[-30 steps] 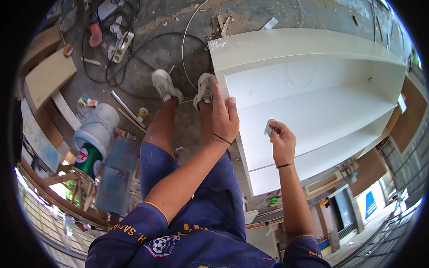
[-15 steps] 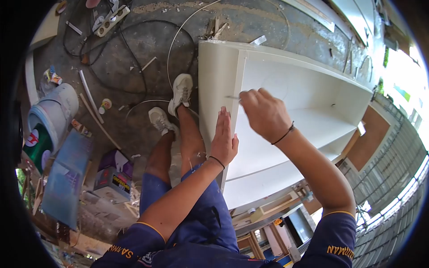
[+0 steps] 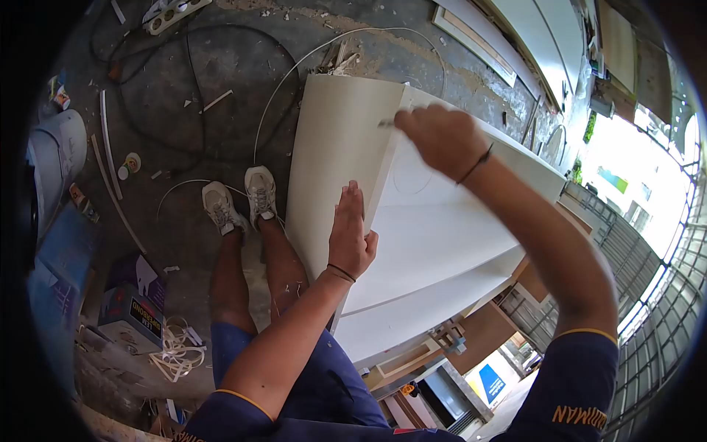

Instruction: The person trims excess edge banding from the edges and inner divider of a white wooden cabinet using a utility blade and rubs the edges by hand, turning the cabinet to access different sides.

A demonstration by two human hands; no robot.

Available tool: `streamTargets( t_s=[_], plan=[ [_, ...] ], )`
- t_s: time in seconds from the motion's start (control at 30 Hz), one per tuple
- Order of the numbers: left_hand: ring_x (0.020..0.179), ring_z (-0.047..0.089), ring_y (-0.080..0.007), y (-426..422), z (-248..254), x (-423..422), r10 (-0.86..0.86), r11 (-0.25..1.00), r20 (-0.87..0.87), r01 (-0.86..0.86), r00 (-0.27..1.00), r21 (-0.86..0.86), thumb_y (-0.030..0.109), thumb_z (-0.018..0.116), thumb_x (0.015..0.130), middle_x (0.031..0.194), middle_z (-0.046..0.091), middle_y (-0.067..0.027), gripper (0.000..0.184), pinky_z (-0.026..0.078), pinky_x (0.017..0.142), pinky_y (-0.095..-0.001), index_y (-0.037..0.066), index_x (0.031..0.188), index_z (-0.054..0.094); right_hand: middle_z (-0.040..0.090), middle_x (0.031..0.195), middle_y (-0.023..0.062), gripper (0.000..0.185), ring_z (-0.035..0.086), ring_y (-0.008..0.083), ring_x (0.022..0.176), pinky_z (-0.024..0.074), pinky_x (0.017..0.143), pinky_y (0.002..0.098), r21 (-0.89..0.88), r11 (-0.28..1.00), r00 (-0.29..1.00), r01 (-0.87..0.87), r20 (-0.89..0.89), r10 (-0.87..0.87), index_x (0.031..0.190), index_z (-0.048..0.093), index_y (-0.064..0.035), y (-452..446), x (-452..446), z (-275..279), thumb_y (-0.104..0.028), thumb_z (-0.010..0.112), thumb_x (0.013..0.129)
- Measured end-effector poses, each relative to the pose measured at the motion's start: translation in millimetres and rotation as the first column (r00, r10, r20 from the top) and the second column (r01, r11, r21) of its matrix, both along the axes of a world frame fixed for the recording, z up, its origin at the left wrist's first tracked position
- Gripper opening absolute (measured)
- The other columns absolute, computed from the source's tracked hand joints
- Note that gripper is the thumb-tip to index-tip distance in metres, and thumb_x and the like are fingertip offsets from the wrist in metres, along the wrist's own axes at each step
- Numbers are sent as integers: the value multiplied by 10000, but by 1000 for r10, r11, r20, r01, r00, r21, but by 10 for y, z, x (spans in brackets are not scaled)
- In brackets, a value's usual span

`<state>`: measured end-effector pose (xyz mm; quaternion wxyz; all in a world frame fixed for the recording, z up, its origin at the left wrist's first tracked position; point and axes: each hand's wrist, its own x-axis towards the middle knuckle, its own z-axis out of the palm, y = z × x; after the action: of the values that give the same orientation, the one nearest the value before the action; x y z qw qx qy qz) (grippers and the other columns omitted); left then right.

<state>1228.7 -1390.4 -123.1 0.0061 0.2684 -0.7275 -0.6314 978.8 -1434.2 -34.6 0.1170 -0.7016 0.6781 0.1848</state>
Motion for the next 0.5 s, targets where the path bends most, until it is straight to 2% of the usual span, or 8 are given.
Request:
streamTargets(
  t_s=[0.03,0.1,0.17,0.23,0.3,0.33,0.43,0.5],
  plan=[
    [1404,153,-360,-7,-9,4,-2,1000,-6,2,1000,-5,62,561,765,1512,152,-199,789,209,1115,-496,-21,1438,158,533,632,21,49,581,179,603,453,474,309,-26,1000,998,-11,-58,9,879,553,-135,-123,-181,19,-171,521,872],
    [1396,170,-372,-16,-8,-6,28,1000,-21,-28,999,6,23,539,748,1511,160,-201,800,221,1109,-497,-16,1444,145,589,642,68,87,634,247,644,501,487,367,54,980,941,194,-293,-170,934,533,-98,-431,-448,93,-133,489,869],
    [1389,186,-384,-23,-2,18,49,999,-44,-49,998,14,-17,517,732,1509,168,-203,814,233,1104,-498,-12,1449,132,584,636,57,89,633,237,647,500,478,365,19,986,940,164,-307,-150,926,548,-104,-431,-566,43,-134,487,869],
    [1404,159,-352,-4,-14,15,7,1000,-12,-7,1000,8,67,580,757,1512,158,-196,819,208,1113,-502,-8,1445,141,594,678,47,114,633,219,683,502,495,358,158,985,994,65,-97,-50,948,557,-116,-260,134,149,-119,481,863],
    [1403,160,-353,-14,12,18,10,1000,-13,-10,1000,19,69,581,757,1512,159,-196,821,209,1113,-504,-7,1445,141,575,691,48,115,618,201,683,492,528,343,384,920,995,-82,82,54,932,564,-119,-14,555,201,-111,483,852],
    [1403,161,-354,-29,8,14,9,1000,-13,-8,1000,22,71,582,756,1512,160,-195,822,209,1112,-506,-6,1445,140,575,691,48,115,618,201,683,492,528,343,385,919,995,-85,80,59,932,564,-119,-41,499,192,-111,483,852],
    [1402,166,-352,-7,-20,5,10,1000,-17,-10,1000,11,77,582,759,1512,161,-193,817,212,1112,-507,-6,1444,145,575,684,53,95,617,203,664,486,509,336,231,971,996,-64,-51,78,936,542,-119,-207,-75,122,-129,478,867],
    [1402,169,-349,-9,-5,30,3,1000,-5,-3,1000,7,77,581,762,1512,163,-191,813,214,1111,-507,-6,1444,146,602,680,67,92,634,224,618,489,489,361,272,958,942,90,-336,7,932,540,-103,-548,-344,190,-156,494,874]
  ],
)
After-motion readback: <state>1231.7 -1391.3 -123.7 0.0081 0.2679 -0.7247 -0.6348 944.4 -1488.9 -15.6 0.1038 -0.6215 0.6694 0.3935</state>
